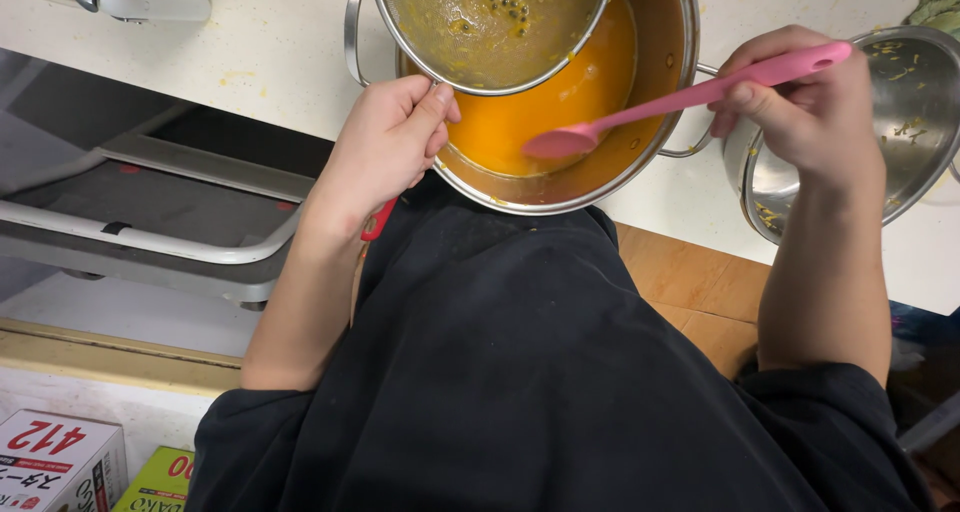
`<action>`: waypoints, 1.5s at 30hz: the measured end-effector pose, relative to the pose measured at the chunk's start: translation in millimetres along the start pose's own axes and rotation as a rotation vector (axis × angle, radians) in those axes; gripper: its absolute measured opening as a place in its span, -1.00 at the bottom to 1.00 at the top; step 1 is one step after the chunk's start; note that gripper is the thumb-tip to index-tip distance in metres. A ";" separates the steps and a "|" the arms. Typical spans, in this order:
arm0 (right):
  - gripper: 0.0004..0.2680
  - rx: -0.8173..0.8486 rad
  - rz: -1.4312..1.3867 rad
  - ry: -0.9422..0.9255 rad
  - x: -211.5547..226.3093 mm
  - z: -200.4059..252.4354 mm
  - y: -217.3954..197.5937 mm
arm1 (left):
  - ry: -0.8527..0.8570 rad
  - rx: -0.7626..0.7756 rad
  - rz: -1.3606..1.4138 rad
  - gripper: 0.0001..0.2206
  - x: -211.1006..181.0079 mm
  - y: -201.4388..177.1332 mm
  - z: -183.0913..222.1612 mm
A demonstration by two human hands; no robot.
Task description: Strain passion fruit juice through a sieve into a large pot and scrape the remaining pulp from a bowl.
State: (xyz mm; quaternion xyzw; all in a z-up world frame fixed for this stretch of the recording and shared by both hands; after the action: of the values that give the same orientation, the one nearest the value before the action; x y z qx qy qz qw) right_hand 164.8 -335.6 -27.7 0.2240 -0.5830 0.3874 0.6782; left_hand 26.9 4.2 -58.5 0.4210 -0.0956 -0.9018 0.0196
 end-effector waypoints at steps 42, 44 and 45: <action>-0.86 0.357 0.455 -0.090 90.8 -55.6 62.0 | 0.055 0.029 -0.014 -0.75 -5.0 3.0 8.1; -0.86 0.323 0.430 -0.019 83.4 -48.3 55.7 | 0.060 0.033 -0.026 -0.74 -5.4 4.3 7.2; -0.86 0.290 0.406 0.047 78.3 -45.1 51.0 | 0.069 0.034 -0.039 -0.74 -6.3 4.7 7.2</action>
State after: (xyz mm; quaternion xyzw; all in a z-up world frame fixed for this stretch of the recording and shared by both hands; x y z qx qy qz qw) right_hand 154.2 -250.3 30.4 0.1880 -0.5386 0.6003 0.5605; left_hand 25.2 1.4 -48.3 0.4539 -0.1019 -0.8852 -0.0019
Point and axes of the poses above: each hand's wrist, its own z-axis away from the middle knuckle, its own y-axis out of the palm, x = y × z, the point moved 8 cm from there along -z, towards the middle knuckle, and after that the axes turned 6 degrees about x, right-handed, at the moved point
